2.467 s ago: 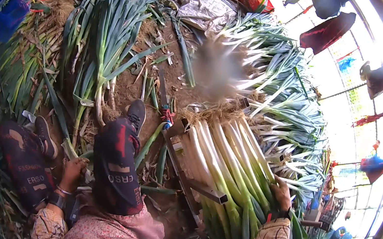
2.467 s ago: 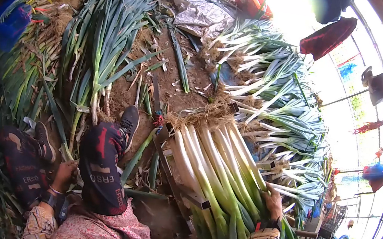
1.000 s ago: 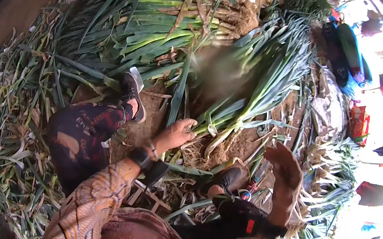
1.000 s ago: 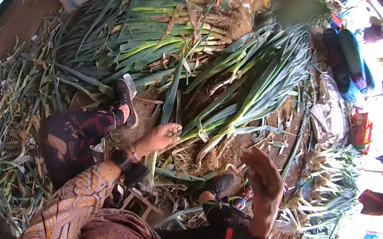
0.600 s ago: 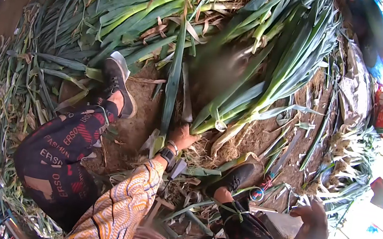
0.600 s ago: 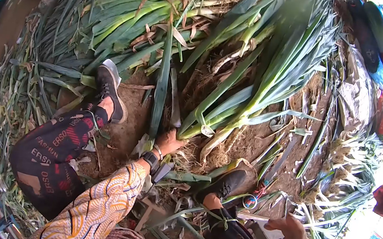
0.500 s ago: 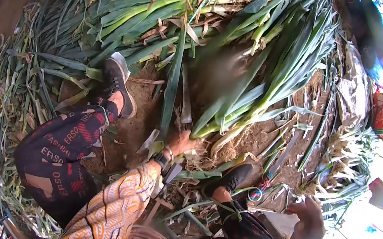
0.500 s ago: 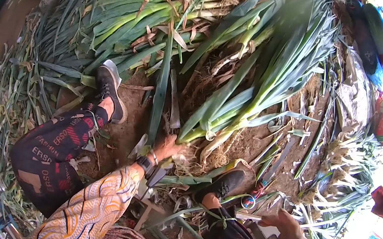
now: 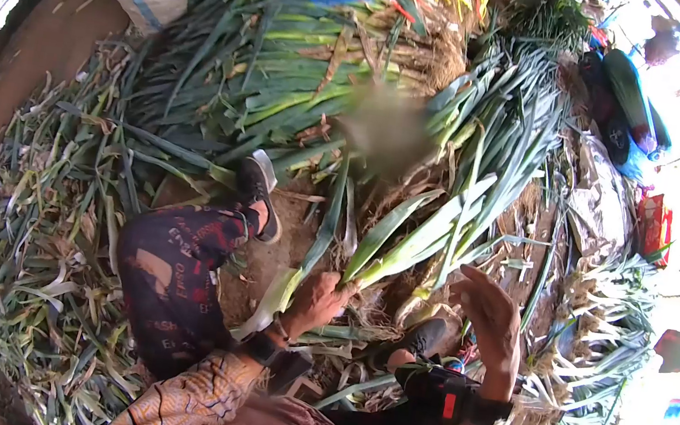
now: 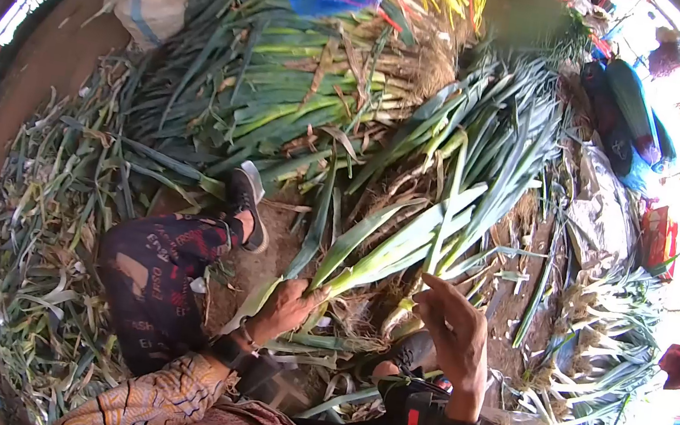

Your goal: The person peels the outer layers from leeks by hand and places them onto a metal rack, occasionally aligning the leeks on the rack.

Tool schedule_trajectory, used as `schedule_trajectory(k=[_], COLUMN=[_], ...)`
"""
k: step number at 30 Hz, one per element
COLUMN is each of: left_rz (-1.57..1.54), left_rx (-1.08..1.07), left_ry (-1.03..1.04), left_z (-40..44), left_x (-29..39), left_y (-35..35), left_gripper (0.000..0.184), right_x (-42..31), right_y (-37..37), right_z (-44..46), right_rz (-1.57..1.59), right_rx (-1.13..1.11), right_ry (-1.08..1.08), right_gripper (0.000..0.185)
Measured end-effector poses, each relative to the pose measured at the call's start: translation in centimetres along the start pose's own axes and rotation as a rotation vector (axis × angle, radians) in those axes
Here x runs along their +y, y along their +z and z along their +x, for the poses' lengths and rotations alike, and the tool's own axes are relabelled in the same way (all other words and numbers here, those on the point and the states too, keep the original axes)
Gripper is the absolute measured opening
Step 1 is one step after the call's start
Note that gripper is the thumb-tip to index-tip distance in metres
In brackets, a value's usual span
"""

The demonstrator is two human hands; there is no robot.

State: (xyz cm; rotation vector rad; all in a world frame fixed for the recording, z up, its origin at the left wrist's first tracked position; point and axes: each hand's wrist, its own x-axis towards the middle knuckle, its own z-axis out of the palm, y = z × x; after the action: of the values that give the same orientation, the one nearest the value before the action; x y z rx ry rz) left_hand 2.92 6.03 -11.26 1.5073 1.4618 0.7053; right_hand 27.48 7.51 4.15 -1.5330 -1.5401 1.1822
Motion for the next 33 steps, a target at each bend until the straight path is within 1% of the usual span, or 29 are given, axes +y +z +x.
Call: schedule_trajectory(k=[1, 3, 4, 5, 7, 8, 9, 11, 14, 17, 18, 19, 21, 22, 23, 25, 26, 29, 30, 32, 33], left_rz=[0.044, 0.029, 0.021, 0.088, 0.220, 0.220, 0.248, 0.192, 0.249, 0.409, 0.487, 0.518, 0.576, 0.570, 0.560, 0.539, 0.471, 0.136, -0.036, -0.320, -0.410], left_rx=[0.017, 0.040, 0.050, 0.074, 0.125, 0.119, 0.112, 0.163, 0.222, 0.319, 0.308, 0.339, 0.391, 0.363, 0.356, 0.349, 0.343, 0.184, 0.119, 0.084, 0.082], left_ry=[0.027, 0.130, 0.184, 0.187, 0.186, 0.227, 0.267, 0.357, 0.376, 0.657, 0.633, 0.683, 0.783, 0.767, 0.791, 0.840, 0.894, 0.631, 0.645, 0.455, 0.386], left_z=[-1.0, -2.8, -3.6, -4.3, -5.8, -6.3, -6.7, -7.3, -8.3, -7.3, -7.2, -7.0, -6.5, -6.5, -6.3, -5.6, -5.3, -5.6, -5.6, -6.0, -6.3], left_x=[0.9, 3.6, 5.0, 6.0, 7.6, 8.3, 8.9, 11.1, 14.3, 14.6, 14.5, 14.4, 14.4, 14.5, 14.3, 13.9, 13.7, 10.2, 10.1, 9.9, 9.7], left_y=[-1.5, -4.6, -5.8, -6.6, -7.8, -8.2, -8.4, -8.6, -8.4, -7.1, -6.2, -5.5, -4.1, -3.6, -3.2, -2.5, -2.5, -1.1, -1.9, -3.7, -4.7], left_gripper=[0.041, 0.040, 0.040, 0.039, 0.037, 0.035, 0.032, 0.027, 0.024, 0.042, 0.059, 0.057, 0.054, 0.050, 0.049, 0.045, 0.042, 0.040, 0.049, 0.041, 0.036], right_x=[-0.3, 0.0, 1.1, 1.6, 0.9, 0.8, 0.4, -0.9, -0.3, -1.5, -1.5, -1.1, -1.3, -1.0, -0.9, -0.5, -0.6, 1.9, 2.5, 2.3, 2.1], right_y=[0.3, 0.6, 0.9, 1.1, 1.3, 1.8, 2.4, 2.4, 1.9, 1.9, 2.1, 1.8, 1.3, 1.3, 1.3, 1.5, 1.7, -0.3, -1.3, -1.7, -1.5], right_z=[0.0, -0.1, 0.0, 0.2, 0.1, 0.2, 0.0, -0.5, -0.4, -0.7, -0.7, -0.5, -0.4, -0.1, 0.4, 0.9, 0.9, 1.7, 2.1, 1.7, 1.7], right_rz=[0.063, 0.058, 0.107, 0.123, -0.029, 0.071, 0.164, 0.355, 0.623, 0.931, 1.015, 1.018, 0.967, 0.983, 1.000, 0.971, 1.010, 1.095, 1.112, 1.074, 1.063], right_rx=[0.008, 0.013, -0.003, -0.038, -0.107, -0.148, -0.116, -0.035, 0.013, 0.060, 0.099, 0.092, 0.192, 0.268, 0.296, 0.421, 0.496, 0.575, 0.650, 0.780, 0.852], right_ry=[0.034, 0.035, -0.004, -0.051, -0.057, -0.015, -0.031, 0.029, -0.003, -0.048, -0.144, -0.175, -0.079, -0.062, -0.055, -0.073, -0.138, -0.120, -0.172, -0.204, -0.210], right_gripper=[0.031, 0.029, 0.027, 0.027, 0.028, 0.029, 0.031, 0.036, 0.043, 0.050, 0.051, 0.050, 0.046, 0.038, 0.030, 0.024, 0.020, 0.019, 0.019, 0.016, 0.015])
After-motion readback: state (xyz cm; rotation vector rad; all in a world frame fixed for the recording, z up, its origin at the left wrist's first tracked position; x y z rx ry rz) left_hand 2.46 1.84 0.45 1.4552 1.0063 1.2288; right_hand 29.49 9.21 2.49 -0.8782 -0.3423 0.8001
